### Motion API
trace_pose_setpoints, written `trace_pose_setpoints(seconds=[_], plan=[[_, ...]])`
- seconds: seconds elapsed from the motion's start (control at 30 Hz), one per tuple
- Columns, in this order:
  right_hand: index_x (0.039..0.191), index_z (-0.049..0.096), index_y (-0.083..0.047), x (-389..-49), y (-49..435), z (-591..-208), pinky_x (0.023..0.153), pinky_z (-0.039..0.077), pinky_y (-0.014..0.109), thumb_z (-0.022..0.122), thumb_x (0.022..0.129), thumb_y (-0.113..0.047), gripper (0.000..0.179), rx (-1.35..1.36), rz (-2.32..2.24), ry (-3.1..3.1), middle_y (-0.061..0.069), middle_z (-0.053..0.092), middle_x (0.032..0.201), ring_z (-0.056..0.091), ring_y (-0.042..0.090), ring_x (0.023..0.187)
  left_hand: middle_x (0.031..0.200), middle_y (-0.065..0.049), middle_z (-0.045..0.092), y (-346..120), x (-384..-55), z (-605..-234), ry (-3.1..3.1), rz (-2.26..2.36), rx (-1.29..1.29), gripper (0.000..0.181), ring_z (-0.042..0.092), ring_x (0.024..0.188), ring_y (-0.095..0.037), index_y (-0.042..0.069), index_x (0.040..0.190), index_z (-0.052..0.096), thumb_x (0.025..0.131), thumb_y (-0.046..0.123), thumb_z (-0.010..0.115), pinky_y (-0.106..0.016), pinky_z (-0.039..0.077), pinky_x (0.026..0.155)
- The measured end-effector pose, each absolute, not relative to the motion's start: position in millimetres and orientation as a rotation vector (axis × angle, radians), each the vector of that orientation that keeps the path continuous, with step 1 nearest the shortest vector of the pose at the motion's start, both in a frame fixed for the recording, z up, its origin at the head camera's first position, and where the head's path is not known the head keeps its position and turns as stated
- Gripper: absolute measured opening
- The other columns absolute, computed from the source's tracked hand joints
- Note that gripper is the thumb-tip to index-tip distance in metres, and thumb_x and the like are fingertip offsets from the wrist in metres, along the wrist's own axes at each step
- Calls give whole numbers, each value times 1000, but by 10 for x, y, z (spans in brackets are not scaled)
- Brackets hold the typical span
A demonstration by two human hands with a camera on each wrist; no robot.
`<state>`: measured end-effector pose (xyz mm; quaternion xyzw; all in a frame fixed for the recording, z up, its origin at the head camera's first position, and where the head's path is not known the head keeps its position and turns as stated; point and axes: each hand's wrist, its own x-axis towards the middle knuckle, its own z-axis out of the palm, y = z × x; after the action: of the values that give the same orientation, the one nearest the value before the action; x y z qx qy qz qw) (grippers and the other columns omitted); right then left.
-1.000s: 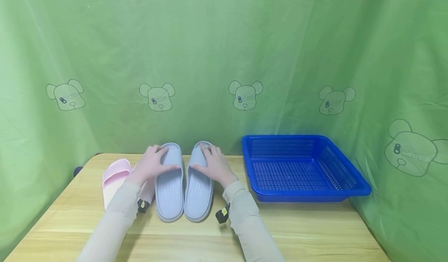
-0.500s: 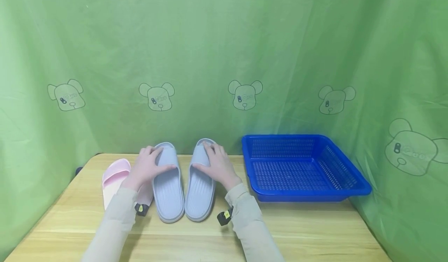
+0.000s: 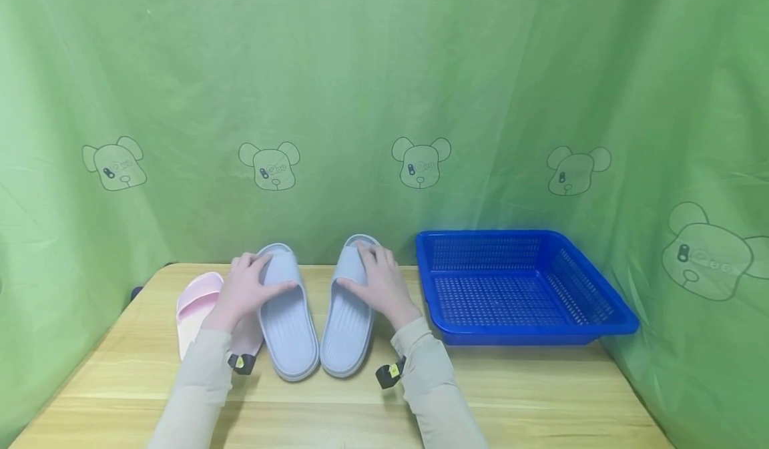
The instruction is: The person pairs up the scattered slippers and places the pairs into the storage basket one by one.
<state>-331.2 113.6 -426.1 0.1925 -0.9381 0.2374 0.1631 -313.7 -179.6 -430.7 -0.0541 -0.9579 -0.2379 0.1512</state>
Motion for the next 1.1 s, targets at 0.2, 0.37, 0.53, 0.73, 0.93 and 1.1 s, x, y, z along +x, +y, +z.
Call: trace_pose_setpoints(seconds=[0.2, 0.37, 0.53, 0.73, 0.93, 1.1], plan=[[152, 33, -18, -3281, 1170, -4237, 105, 44, 53, 64, 82, -66, 90, 504, 680, -2686, 16, 41, 147, 40, 35, 133, 131, -18, 47, -1837, -3093, -4308, -2735, -720, -114, 110, 42, 117, -33, 12, 145, 45, 66, 87, 57, -52, 44, 91], [151, 35, -17, -3253, 1194, -4217, 102, 45, 54, 64, 82, -65, 89, 488, 672, -2657, 16, 44, 145, 42, 36, 132, 132, -20, 46, -1866, -3059, -4300, -2713, -738, -95, 107, 41, 118, -35, 11, 144, 46, 68, 85, 59, -53, 42, 94], [150, 37, -16, -3230, 1212, -4215, 101, 45, 55, 65, 82, -63, 88, 471, 683, -2628, 18, 45, 143, 43, 36, 130, 129, -19, 48, -1879, -3035, -4305, -2689, -725, -83, 106, 43, 115, -34, 12, 143, 47, 67, 86, 57, -52, 41, 93], [149, 38, -17, -3214, 1237, -4230, 101, 44, 57, 66, 81, -63, 87, 446, 711, -2604, 19, 45, 142, 42, 37, 130, 127, -20, 50, -1905, -3011, -4325, -2662, -705, -72, 103, 43, 112, -34, 12, 141, 49, 68, 85, 58, -50, 39, 94], [150, 37, -19, -3205, 1258, -4246, 103, 43, 58, 66, 81, -64, 87, 408, 740, -2594, 17, 45, 142, 41, 36, 130, 127, -19, 51, -1934, -2981, -4323, -2642, -696, -60, 101, 44, 113, -34, 11, 139, 50, 69, 83, 59, -52, 38, 95], [150, 37, -21, -3187, 1269, -4243, 103, 42, 57, 66, 80, -66, 88, 358, 739, -2598, 16, 45, 143, 42, 36, 129, 128, -18, 51, -1945, -2959, -4318, -2646, -695, -45, 100, 43, 114, -33, 11, 139, 50, 70, 83, 59, -52, 39, 94]])
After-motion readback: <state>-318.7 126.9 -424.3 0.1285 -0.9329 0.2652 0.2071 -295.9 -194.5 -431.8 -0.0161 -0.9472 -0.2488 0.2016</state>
